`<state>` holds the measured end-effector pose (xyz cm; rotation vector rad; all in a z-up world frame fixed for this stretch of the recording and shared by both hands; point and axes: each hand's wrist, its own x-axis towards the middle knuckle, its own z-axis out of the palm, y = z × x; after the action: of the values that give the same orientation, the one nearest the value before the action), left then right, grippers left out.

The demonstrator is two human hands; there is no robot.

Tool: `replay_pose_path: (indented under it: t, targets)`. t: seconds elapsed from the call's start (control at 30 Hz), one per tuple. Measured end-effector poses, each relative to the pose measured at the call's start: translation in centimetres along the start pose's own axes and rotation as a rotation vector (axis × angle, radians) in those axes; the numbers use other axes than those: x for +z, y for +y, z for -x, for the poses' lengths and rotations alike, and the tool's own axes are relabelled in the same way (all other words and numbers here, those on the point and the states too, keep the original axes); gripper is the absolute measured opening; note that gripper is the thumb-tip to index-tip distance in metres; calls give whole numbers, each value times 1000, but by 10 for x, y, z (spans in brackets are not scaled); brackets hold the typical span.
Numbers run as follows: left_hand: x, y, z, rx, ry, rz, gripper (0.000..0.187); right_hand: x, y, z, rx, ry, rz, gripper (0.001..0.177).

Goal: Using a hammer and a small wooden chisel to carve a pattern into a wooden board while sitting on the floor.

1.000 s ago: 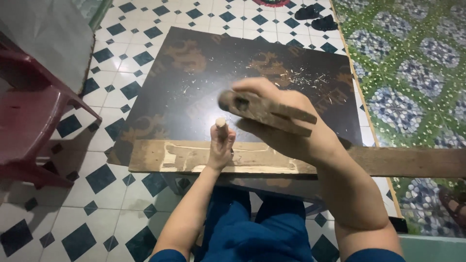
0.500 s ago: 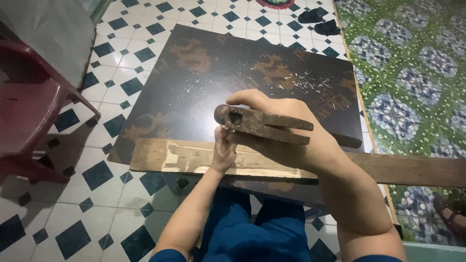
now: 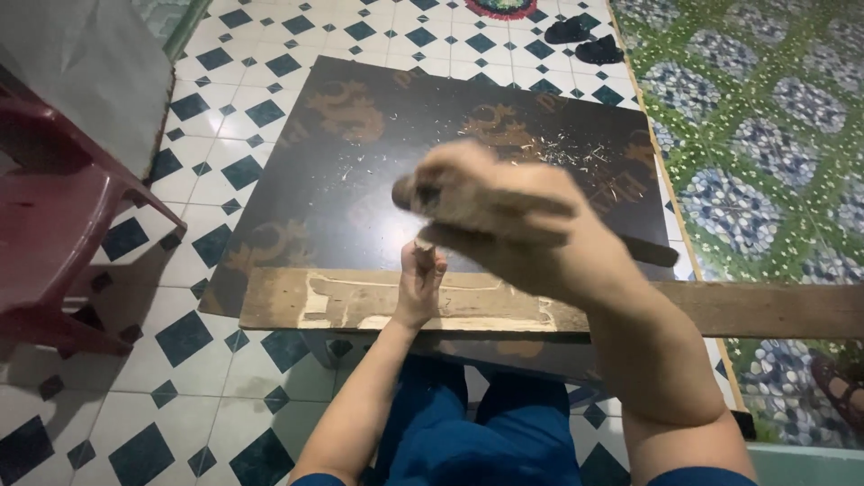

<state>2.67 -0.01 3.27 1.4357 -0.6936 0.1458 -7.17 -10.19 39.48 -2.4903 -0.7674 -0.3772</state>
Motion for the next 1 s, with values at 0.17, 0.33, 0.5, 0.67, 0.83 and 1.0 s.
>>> replay_pose_path:
  t: [0.17, 0.33, 0.5, 0.67, 0.83, 1.0]
  targets:
    - [8, -14, 6, 29, 6, 202, 33, 10, 11, -33, 169, -218, 78, 28]
    - [2, -31, 11, -71, 32, -13, 29, 48, 52, -18, 56, -216, 340, 20]
    - [6, -28, 13, -102, 88, 7, 24, 37, 55, -21, 126, -9, 99, 28]
    - [-8, 51, -14, -167, 164, 162, 15, 75, 77, 7, 127, -383, 349, 44]
    - [-51, 35, -31, -489, 742, 873, 10, 58, 77, 44, 211, -319, 278, 28]
    - [-40, 17, -24, -360, 658, 963, 9, 32, 72, 66, 673, -522, 110, 39]
